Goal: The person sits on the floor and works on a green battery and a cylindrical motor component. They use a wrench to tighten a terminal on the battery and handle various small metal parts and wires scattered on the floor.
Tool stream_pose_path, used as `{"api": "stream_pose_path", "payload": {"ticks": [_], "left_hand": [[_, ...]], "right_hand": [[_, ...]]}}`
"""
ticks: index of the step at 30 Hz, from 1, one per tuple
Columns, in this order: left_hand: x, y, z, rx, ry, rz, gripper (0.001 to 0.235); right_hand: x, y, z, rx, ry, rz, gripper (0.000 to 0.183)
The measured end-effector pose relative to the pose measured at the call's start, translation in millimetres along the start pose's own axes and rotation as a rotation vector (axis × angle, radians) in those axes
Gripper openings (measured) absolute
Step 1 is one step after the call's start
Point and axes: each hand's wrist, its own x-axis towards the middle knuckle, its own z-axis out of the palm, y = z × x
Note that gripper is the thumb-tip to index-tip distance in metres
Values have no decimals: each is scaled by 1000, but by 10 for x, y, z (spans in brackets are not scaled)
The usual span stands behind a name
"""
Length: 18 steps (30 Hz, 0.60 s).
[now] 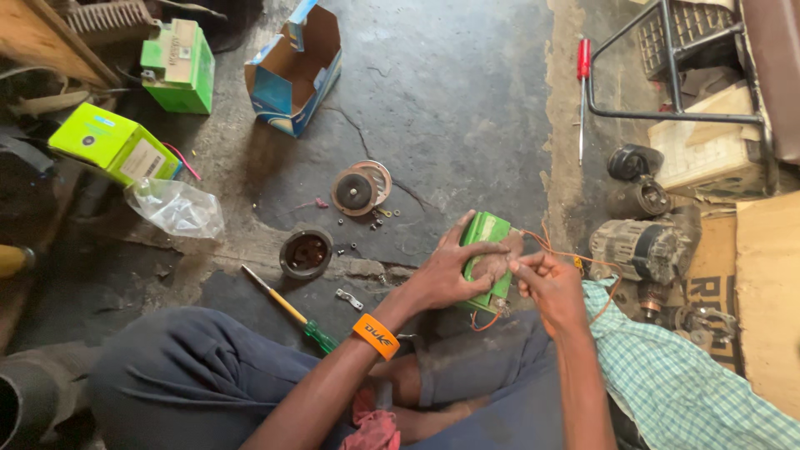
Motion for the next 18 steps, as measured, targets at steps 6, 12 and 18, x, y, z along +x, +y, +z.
{"api": "stream_pose_path", "payload": {"ticks": [6,12,18], "left_hand": [[-17,-12,24,24,3,16,59],[-25,-44,47,7,-9,19,62],[4,-50,26,24,1,4,63]], "right_hand": [[79,-4,-119,11,-40,76,13],[68,54,-183,76,-66,90,11],[117,-151,-105,-269,134,-88,7]]}}
